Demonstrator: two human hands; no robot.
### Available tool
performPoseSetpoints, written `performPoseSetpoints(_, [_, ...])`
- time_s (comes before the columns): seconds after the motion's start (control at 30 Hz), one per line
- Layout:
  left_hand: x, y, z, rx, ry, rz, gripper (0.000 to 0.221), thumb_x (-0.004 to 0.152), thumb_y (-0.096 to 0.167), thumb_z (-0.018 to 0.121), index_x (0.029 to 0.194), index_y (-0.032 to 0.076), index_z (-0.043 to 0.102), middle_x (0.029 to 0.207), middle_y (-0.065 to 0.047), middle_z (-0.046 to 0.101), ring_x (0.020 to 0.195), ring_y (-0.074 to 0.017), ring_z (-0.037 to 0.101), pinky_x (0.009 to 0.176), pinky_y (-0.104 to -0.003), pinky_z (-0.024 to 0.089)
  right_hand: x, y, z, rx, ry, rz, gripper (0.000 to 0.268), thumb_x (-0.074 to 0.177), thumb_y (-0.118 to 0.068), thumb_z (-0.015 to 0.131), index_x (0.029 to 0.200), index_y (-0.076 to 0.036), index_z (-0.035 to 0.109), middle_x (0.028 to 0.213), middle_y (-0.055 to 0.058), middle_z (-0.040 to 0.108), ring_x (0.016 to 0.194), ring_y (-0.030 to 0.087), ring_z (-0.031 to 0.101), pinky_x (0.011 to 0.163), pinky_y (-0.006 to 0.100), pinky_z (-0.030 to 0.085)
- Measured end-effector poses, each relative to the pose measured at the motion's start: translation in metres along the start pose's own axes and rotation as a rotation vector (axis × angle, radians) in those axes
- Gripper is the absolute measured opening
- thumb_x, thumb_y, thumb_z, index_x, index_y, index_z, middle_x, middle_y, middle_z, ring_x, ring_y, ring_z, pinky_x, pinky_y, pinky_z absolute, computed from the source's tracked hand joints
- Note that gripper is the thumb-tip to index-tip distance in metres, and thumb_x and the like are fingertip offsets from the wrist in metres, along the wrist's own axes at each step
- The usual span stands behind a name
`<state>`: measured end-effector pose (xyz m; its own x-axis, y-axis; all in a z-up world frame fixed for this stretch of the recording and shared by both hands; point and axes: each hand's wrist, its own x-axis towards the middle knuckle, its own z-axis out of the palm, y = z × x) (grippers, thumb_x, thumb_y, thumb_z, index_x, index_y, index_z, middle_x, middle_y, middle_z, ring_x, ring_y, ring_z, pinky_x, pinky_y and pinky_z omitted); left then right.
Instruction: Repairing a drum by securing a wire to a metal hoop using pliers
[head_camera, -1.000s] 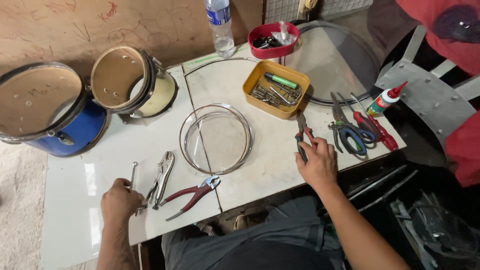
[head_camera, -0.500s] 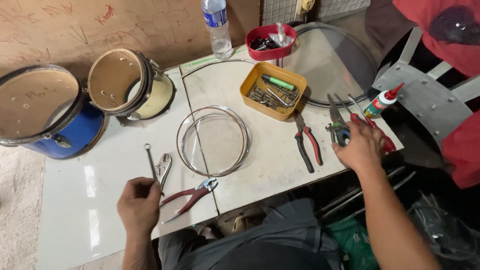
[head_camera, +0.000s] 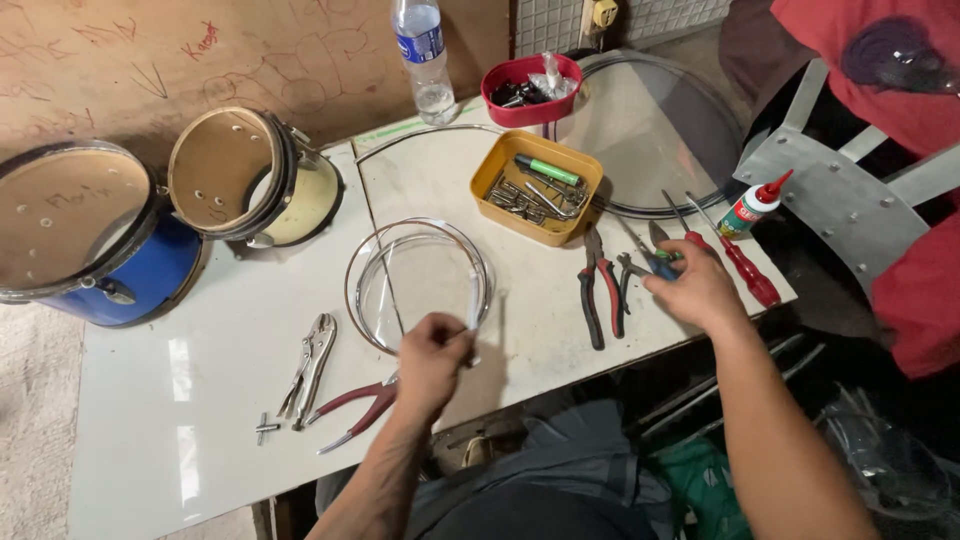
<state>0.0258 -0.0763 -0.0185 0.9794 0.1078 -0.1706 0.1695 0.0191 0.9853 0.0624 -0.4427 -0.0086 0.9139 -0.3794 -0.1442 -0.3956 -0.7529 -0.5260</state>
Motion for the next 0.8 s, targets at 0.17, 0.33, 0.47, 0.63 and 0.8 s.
performPoseSetpoints(0.17, [0.065, -0.015, 0.085, 0.029, -0.083, 0.049, 0.02, 0.085, 0.008, 0.075, 0.098, -0.007, 0.073, 0.072, -0.022, 0.071, 0.053, -0.0227, 0.068, 0.051, -0.035, 0.058, 0.009, 0.019, 0.006, -0.284, 0.184, -0.05, 0.059, 0.078, -0.05, 0.075, 0.131, -0.025, 0.071, 0.114, 0.015, 0.073, 0.116, 0.042, 0.065, 0.098, 0.051, 0.052])
performPoseSetpoints(0.33, [0.078, 0.038, 0.123, 0.126, -0.219, 0.133, 0.052, 0.088, 0.023, 0.073, 0.131, -0.003, 0.065, 0.13, -0.029, 0.067, 0.127, -0.0398, 0.062, 0.108, -0.048, 0.05, 0.005, 0.043, 0.03, -0.323, 0.215, -0.083, 0.06, 0.078, -0.049, 0.074, 0.134, -0.027, 0.069, 0.123, 0.014, 0.067, 0.125, 0.042, 0.056, 0.106, 0.054, 0.045])
performPoseSetpoints(0.47, [0.067, 0.027, 0.12, 0.447, -0.323, 0.179, 0.043, 0.09, 0.033, 0.069, 0.13, 0.017, 0.069, 0.121, -0.016, 0.073, 0.114, -0.0345, 0.07, 0.1, -0.047, 0.055, 0.011, 0.069, 0.052, -0.334, 0.51, -0.354, 0.053, 0.078, -0.044, 0.076, 0.129, -0.031, 0.072, 0.124, 0.003, 0.065, 0.123, 0.033, 0.055, 0.102, 0.054, 0.04])
performPoseSetpoints(0.63, [0.025, -0.013, 0.089, 0.532, -0.376, 0.223, 0.032, 0.086, 0.03, 0.07, 0.115, 0.018, 0.076, 0.096, -0.011, 0.079, 0.099, -0.0312, 0.075, 0.086, -0.044, 0.06, 0.031, 0.088, 0.052, -0.369, 0.478, -0.396, 0.04, 0.088, -0.036, 0.072, 0.128, -0.028, 0.074, 0.145, 0.001, 0.063, 0.143, 0.035, 0.045, 0.117, 0.065, 0.022])
performPoseSetpoints(0.8, [-0.02, -0.025, 0.049, 0.386, -0.367, 0.209, 0.024, 0.087, 0.022, 0.074, 0.104, 0.006, 0.078, 0.088, -0.018, 0.078, 0.086, -0.0341, 0.077, 0.075, -0.04, 0.062, 0.03, 0.052, 0.059, -0.526, 0.424, -0.5, 0.024, 0.082, -0.041, 0.071, 0.102, -0.03, 0.08, 0.153, 0.0, 0.055, 0.151, 0.036, 0.036, 0.117, 0.059, 0.026])
